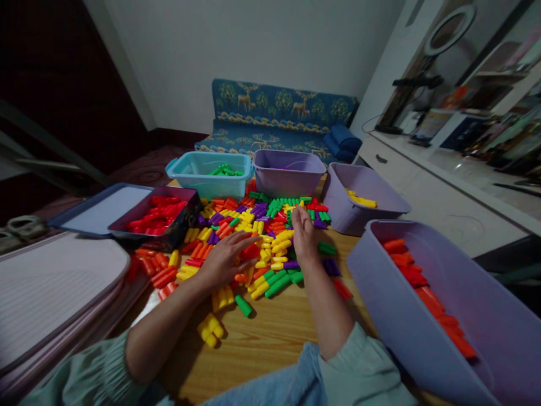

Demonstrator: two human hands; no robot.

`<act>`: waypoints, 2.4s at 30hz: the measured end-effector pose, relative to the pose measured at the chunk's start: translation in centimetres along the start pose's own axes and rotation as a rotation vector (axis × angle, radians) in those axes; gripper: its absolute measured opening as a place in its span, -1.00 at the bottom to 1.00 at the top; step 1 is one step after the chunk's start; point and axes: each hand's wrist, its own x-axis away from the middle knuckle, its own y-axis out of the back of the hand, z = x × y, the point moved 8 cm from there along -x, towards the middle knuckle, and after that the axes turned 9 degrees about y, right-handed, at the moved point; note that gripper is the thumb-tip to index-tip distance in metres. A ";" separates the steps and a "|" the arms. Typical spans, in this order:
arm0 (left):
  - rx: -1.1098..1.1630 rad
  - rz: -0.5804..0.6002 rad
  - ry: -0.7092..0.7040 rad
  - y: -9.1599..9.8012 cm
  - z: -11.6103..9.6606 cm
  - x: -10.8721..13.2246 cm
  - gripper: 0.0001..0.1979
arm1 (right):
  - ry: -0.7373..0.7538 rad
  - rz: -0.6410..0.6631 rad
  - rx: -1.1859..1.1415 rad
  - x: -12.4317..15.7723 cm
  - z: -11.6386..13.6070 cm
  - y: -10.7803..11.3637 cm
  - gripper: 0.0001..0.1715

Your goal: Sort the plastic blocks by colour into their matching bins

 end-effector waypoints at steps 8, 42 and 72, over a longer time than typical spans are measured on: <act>0.155 -0.124 0.040 2.8 -1.0 -2.2 -0.68 | 0.136 0.311 0.301 -0.2 5.3 0.2 -0.70; 1.391 0.159 0.585 -1.4 2.1 -4.2 -0.64 | -0.190 0.150 0.001 2.9 0.5 -2.5 -0.51; 0.585 -0.270 0.297 3.5 4.2 -4.5 -0.78 | -0.038 0.282 0.252 1.9 1.2 -1.4 -0.62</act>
